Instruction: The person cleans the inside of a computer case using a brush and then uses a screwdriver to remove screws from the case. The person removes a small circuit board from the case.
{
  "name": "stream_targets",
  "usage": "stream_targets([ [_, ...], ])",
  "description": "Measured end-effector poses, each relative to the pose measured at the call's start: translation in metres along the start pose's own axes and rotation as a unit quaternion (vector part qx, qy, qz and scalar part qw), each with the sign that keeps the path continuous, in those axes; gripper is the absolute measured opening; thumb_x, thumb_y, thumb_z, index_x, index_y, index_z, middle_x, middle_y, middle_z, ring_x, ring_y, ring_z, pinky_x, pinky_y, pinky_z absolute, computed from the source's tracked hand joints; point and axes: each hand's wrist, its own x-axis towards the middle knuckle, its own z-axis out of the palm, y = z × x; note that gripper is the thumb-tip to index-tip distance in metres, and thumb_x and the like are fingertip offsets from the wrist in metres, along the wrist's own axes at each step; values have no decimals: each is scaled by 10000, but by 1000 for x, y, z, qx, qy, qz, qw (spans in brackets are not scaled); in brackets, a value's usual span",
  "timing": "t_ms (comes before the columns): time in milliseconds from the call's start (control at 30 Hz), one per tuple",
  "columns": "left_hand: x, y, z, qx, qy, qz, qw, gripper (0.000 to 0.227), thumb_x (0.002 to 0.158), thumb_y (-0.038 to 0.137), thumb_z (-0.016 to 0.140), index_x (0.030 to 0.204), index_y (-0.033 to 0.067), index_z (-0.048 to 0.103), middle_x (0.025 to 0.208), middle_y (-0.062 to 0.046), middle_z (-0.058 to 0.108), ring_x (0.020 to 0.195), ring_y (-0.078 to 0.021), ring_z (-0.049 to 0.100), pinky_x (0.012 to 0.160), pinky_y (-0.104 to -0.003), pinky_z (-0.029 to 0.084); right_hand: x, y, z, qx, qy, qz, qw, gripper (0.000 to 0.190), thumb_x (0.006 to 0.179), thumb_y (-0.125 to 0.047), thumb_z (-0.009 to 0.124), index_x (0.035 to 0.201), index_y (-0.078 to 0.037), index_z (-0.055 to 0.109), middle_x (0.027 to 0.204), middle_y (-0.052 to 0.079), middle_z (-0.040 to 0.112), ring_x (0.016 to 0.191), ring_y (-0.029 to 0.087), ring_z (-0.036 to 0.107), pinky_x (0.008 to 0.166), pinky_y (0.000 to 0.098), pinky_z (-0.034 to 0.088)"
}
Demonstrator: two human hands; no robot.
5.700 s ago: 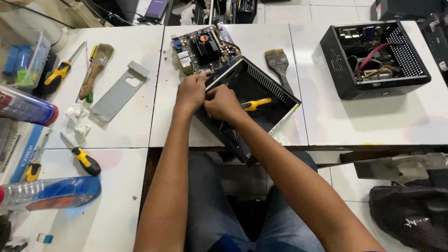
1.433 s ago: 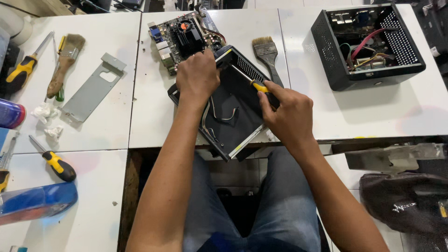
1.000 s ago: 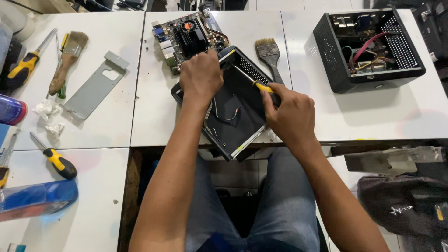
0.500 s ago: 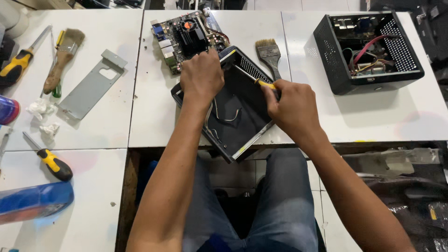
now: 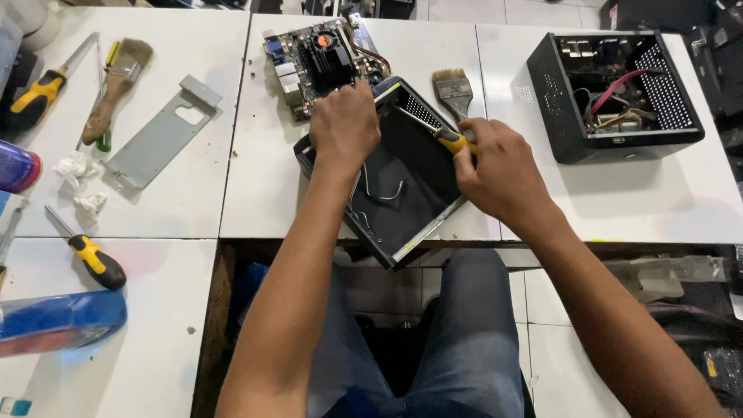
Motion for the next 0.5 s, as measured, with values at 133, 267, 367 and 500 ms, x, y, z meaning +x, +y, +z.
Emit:
stream_targets([
  [133, 3, -1, 9, 9, 35, 0, 999, 149, 945, 106, 594, 1055, 140, 689, 937, -145, 778, 845, -409, 778, 682, -569, 608, 6, -15, -32, 143, -81, 119, 979, 522, 996, -137, 739, 1487, -13, 617, 1117, 162, 792, 955, 238, 771, 917, 348, 652],
  [267, 2, 0, 8, 10, 10, -2, 1000, 141, 938, 100, 615, 1060, 130, 678, 948, -143, 763, 847, -405, 769, 670, -553, 604, 4, -24, -31, 119, -11, 162, 980, 243, 1030, -322, 751, 1171, -130, 705, 985, 120, 774, 896, 223, 706, 800, 362, 528],
  [367, 3, -1, 7, 7, 6, -7, 1000, 133, 942, 79, 619, 1055, 130, 667, 946, -141, 754, 846, -396, 761, 670, -547, 604, 4, -41, -27, 110, -86, 216, 966, 200, 1104, -319, 585, 1166, -133, 625, 836, 155, 696, 720, 276, 592, 693, 421, 424],
  [500, 3, -5, 15, 17, 32, 9, 999, 160, 937, 84, 613, 1070, 143, 681, 942, -137, 763, 841, -403, 770, 667, -558, 610, -4, -33, -13, 87, 6, 111, 990, 157, 1051, -213, 696, 1162, -110, 652, 849, 140, 746, 722, 325, 671, 704, 438, 483],
])
